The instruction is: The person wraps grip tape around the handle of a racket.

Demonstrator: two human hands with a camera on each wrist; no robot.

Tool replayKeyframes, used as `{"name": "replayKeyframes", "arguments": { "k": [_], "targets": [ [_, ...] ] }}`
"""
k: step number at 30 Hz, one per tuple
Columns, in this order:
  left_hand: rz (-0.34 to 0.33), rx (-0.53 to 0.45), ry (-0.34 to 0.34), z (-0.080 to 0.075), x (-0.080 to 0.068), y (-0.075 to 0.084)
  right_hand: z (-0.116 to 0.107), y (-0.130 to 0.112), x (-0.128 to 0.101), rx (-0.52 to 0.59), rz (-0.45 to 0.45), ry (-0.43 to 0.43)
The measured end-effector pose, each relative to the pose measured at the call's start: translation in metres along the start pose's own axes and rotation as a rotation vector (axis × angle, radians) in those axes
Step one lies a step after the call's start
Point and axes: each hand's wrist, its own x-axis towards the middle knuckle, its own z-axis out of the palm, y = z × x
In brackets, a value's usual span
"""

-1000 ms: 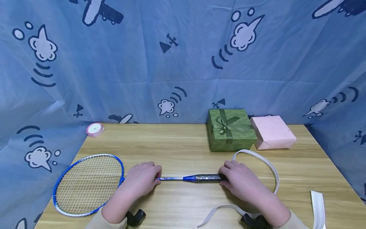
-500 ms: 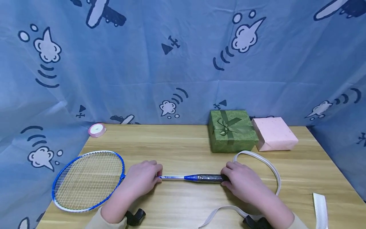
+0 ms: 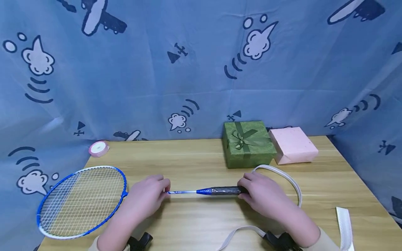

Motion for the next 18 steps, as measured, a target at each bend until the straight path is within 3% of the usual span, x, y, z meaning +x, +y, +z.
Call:
{"name": "replayKeyframes", "arguments": {
  "k": [6, 18],
  "targets": [
    [-0.009, -0.010, 0.062, -0.015, 0.001, 0.000, -0.012, 0.003, 0.010, 0.000, 0.002, 0.024],
    [0.051, -0.045, 0.215, -0.039, 0.010, 0.004, -0.038, 0.002, 0.021, 0.027, 0.064, 0.108]
  ]
}}
